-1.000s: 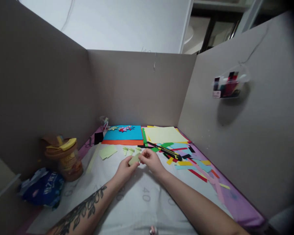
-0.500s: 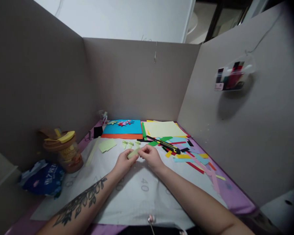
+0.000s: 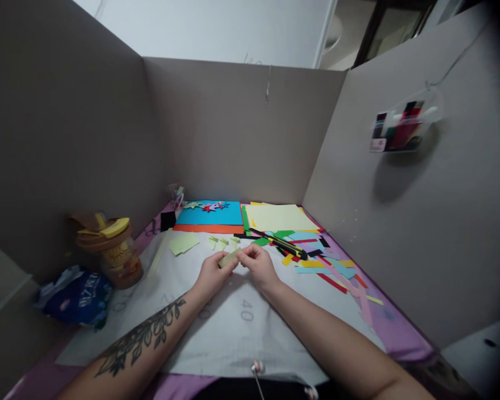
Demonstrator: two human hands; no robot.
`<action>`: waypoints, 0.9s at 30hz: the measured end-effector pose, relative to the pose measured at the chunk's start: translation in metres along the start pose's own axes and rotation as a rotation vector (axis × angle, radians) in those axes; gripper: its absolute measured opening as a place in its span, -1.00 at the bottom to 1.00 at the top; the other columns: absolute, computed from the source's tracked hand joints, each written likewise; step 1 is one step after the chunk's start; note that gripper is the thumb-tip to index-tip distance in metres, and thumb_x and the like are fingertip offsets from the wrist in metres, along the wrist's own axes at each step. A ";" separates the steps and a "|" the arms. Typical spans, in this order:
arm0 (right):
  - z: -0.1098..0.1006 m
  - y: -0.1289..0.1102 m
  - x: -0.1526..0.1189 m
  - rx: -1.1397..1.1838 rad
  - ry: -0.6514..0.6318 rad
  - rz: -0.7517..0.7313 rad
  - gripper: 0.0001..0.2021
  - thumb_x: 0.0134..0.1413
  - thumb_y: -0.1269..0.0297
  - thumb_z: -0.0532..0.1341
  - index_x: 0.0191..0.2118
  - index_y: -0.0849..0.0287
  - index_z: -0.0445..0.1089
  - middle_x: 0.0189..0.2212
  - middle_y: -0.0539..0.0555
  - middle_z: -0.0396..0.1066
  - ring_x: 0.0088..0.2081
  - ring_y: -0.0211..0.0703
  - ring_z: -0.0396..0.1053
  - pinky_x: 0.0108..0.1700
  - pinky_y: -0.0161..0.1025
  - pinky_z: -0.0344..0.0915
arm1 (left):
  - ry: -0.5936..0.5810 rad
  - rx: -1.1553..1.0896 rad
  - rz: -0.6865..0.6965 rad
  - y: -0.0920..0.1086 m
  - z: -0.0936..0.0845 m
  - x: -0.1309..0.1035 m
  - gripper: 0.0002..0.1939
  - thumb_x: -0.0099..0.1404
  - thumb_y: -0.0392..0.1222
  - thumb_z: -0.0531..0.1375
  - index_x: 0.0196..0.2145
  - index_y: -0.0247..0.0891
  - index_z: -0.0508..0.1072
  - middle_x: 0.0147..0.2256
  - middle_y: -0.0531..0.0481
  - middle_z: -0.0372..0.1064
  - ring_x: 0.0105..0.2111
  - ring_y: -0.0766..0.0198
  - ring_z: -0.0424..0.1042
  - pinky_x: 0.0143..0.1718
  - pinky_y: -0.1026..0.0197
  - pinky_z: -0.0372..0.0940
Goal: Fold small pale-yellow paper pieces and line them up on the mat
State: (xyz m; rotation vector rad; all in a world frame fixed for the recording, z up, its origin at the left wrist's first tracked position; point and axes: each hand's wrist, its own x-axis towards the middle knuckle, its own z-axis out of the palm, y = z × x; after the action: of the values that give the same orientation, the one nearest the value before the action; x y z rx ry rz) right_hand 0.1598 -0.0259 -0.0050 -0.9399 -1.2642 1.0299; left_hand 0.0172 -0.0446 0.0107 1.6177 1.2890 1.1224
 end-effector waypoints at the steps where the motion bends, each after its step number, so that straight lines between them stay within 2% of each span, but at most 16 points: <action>1: 0.000 -0.001 0.000 0.001 0.003 -0.001 -0.80 -0.15 0.23 0.28 -0.56 0.18 0.25 -0.65 -0.09 0.26 -0.56 -0.30 0.19 -0.46 -0.33 0.13 | 0.002 0.000 0.000 0.000 0.000 0.000 -0.71 0.09 0.00 0.18 -0.45 -0.32 0.40 -0.64 0.10 0.30 -0.63 0.37 0.22 -0.58 0.35 0.09; 12: 0.001 0.004 0.000 0.038 0.033 -0.009 -0.81 -0.16 0.29 0.27 -0.54 0.18 0.21 -0.62 -0.10 0.23 -0.55 -0.32 0.17 -0.46 -0.34 0.12 | -0.021 0.082 0.036 -0.002 0.000 -0.001 -0.75 0.11 -0.04 0.17 -0.46 -0.32 0.43 -0.61 0.07 0.36 -0.59 0.34 0.28 -0.55 0.34 0.11; 20: 0.004 -0.002 0.000 0.195 0.029 0.026 -0.76 -0.21 0.31 0.27 -0.40 0.14 0.18 -0.56 -0.13 0.20 -0.56 -0.36 0.17 -0.51 -0.37 0.12 | 0.015 0.158 0.114 -0.001 0.001 -0.002 -0.81 0.09 -0.11 0.17 -0.52 -0.30 0.40 -0.60 0.09 0.34 -0.57 0.36 0.26 -0.53 0.35 0.10; 27: 0.003 0.000 0.000 0.179 0.015 0.004 -0.76 -0.19 0.32 0.27 -0.35 0.14 0.21 -0.55 -0.12 0.22 -0.53 -0.34 0.19 -0.48 -0.37 0.14 | -0.031 0.070 0.025 0.000 0.001 -0.001 -0.75 0.09 -0.05 0.18 -0.51 -0.32 0.40 -0.60 0.07 0.36 -0.57 0.33 0.30 -0.55 0.35 0.13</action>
State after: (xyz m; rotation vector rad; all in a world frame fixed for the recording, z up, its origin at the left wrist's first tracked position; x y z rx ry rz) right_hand 0.1572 -0.0258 -0.0044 -0.8120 -1.1375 1.1171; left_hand 0.0178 -0.0458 0.0105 1.7004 1.3036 1.0738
